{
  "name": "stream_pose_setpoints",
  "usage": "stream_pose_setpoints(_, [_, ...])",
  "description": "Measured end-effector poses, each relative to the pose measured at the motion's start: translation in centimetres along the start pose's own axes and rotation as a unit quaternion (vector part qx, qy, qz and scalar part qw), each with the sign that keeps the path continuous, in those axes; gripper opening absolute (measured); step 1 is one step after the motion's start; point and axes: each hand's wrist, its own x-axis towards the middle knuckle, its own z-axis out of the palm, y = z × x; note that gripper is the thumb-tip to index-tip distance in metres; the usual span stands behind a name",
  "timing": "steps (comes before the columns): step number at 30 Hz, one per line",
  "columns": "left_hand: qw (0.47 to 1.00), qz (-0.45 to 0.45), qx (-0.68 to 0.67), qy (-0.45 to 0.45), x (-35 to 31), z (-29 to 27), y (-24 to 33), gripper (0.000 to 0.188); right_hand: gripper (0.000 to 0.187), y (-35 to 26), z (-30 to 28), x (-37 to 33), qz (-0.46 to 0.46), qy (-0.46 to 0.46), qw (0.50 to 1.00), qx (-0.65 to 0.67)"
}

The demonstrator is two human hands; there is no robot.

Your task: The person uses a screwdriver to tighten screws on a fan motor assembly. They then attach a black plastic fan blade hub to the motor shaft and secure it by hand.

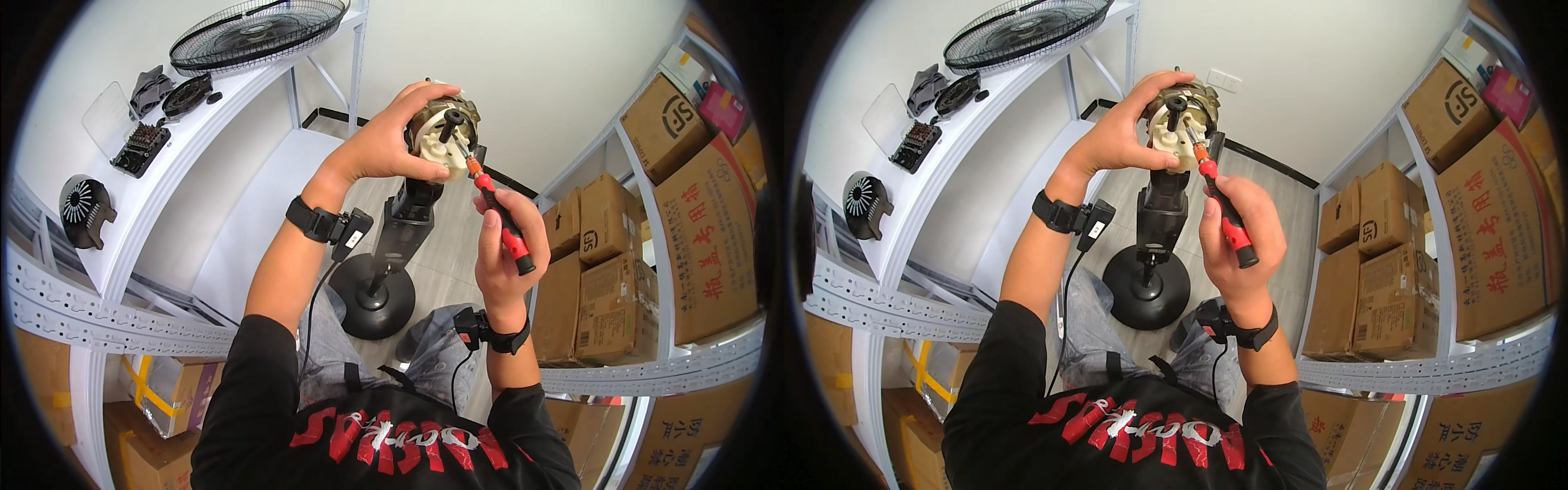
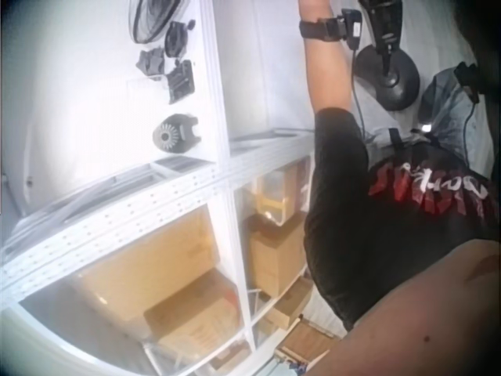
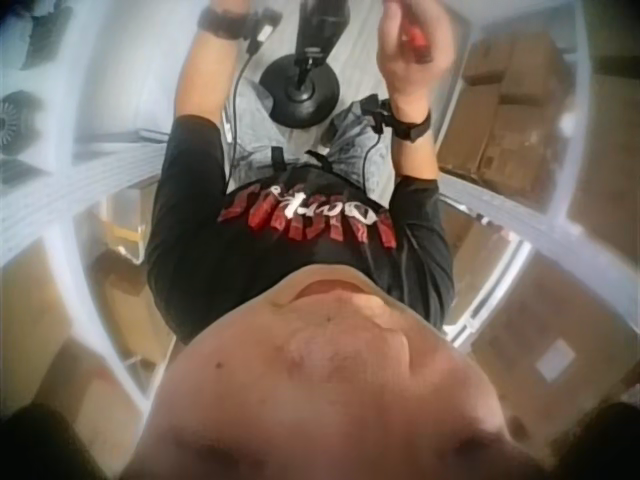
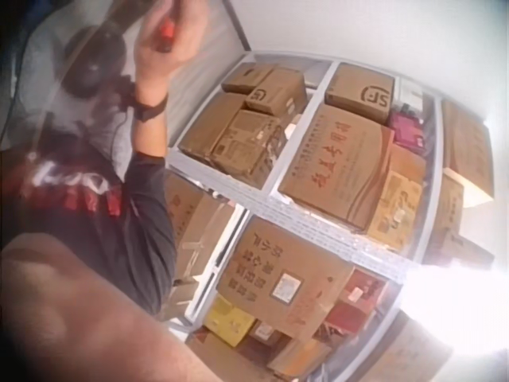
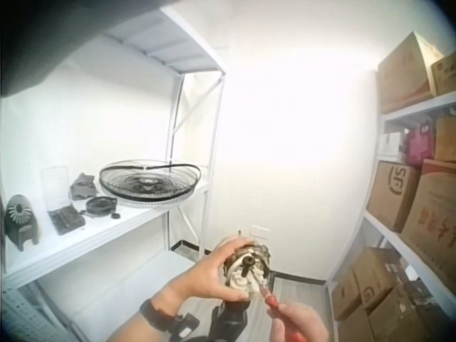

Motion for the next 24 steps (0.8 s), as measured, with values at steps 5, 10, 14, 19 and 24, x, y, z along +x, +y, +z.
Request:
stream_pose_setpoints(5, [1.000,-0.003,0.005,0.007,0.0,0.1,0.1,0.097,0.025,0.0,-0.3,-0.3,-0.015,-0.007,1.000,-0.016])
stream_pose_setpoints(10, [1.000,-0.006,0.000,0.011,-0.1,0.1,0.2,0.098,0.026,-0.2,-0.1,-0.3,0.004,-0.010,1.000,-0.008])
stream_pose_setpoints(14, [1.000,-0.007,-0.002,0.013,-0.2,0.1,0.2,0.099,0.027,0.0,-0.2,-0.4,-0.009,-0.009,1.000,-0.013])
stream_pose_setpoints(19, [1.000,-0.004,0.004,0.012,0.0,0.1,0.0,0.099,0.027,-0.1,-0.3,-0.1,-0.016,-0.015,0.999,-0.033])
stream_pose_setpoints(24, [1.000,-0.005,-0.008,0.010,0.0,0.1,0.2,0.098,0.028,-0.9,-0.8,-0.2,0.037,-0.076,0.996,-0.031])
